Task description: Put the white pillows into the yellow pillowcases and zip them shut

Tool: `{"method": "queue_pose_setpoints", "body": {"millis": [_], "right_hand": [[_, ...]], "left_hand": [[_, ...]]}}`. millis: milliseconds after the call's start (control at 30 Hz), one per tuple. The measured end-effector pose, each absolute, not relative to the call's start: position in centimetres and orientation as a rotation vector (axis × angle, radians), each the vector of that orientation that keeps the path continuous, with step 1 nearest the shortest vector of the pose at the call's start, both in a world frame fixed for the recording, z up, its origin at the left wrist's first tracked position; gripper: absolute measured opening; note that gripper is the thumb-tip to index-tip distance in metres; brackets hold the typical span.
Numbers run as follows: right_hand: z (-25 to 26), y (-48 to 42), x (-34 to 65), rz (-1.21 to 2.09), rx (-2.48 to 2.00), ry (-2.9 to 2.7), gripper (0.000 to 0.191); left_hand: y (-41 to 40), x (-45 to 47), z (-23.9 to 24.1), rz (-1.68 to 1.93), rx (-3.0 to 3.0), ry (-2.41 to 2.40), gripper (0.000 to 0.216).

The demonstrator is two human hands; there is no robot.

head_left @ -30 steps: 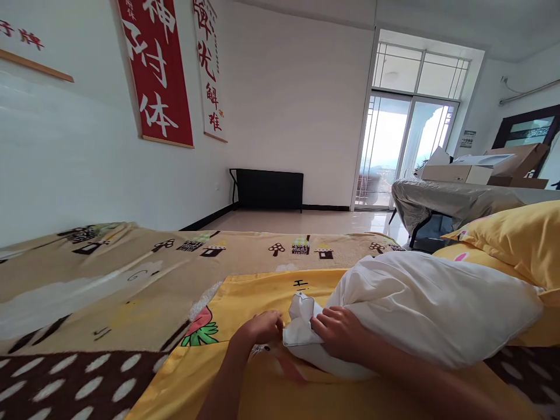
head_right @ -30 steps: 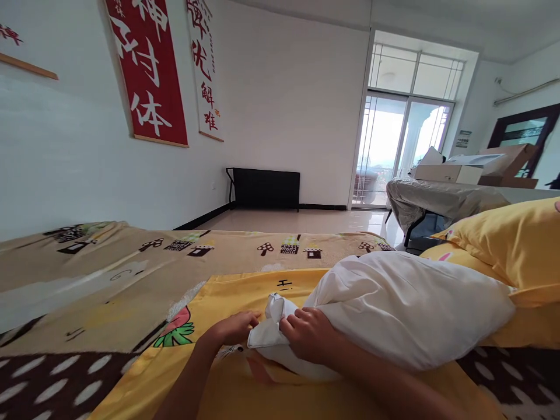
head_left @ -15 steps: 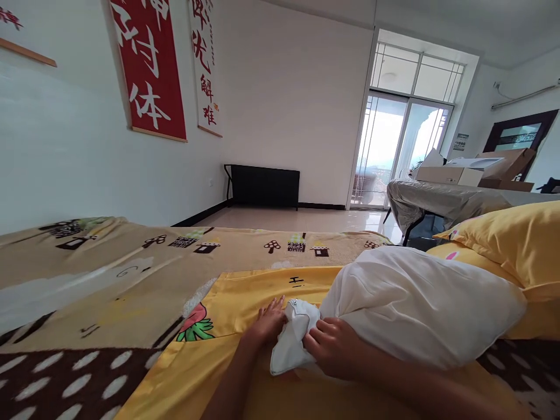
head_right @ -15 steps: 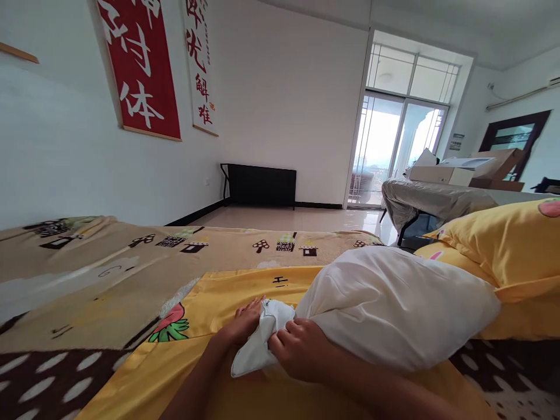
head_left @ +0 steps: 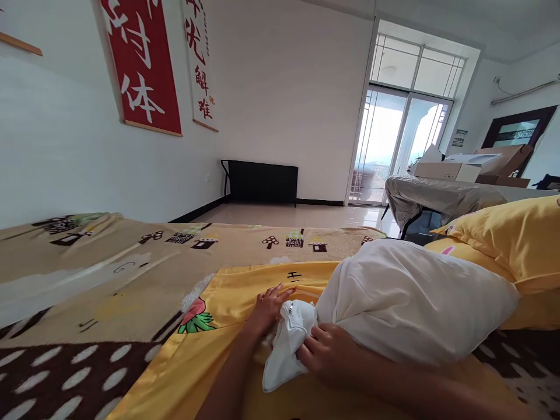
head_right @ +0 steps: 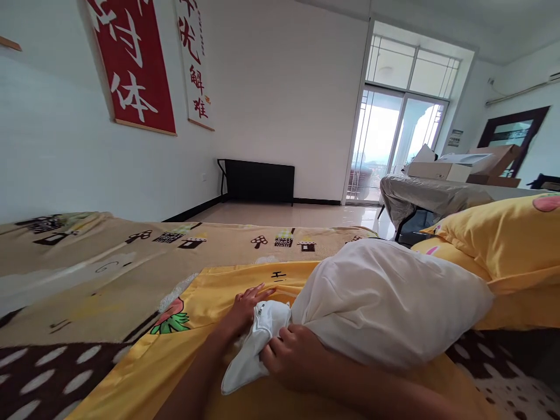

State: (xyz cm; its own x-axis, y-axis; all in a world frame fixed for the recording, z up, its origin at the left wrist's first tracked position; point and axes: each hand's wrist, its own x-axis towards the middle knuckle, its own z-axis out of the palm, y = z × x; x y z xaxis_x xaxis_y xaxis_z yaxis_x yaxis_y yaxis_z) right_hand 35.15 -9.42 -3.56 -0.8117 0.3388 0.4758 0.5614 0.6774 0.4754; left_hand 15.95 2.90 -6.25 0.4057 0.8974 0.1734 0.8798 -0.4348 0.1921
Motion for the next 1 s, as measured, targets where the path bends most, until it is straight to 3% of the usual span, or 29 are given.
{"method": "queue_pose_setpoints", "body": {"millis": [367, 700, 1000], "right_hand": [[-3.6, -9.5, 35.1, -0.9, -0.711, -2.56, 0.012], [-3.7, -9.9, 34.6, -0.883, -0.723, -2.58, 0.012], [-3.1, -9.9, 33.8, -0.84, -0.624, -2.658, 0.016]], "left_hand": [[3.2, 15.9, -5.6, 0.598, 2.573, 1.59, 0.051], [2.8, 16.4, -4.6, 0.855, 2.558, 1.676, 0.007], [2.8, 16.8, -3.6, 1.066, 2.343, 1.625, 0.021]]}}
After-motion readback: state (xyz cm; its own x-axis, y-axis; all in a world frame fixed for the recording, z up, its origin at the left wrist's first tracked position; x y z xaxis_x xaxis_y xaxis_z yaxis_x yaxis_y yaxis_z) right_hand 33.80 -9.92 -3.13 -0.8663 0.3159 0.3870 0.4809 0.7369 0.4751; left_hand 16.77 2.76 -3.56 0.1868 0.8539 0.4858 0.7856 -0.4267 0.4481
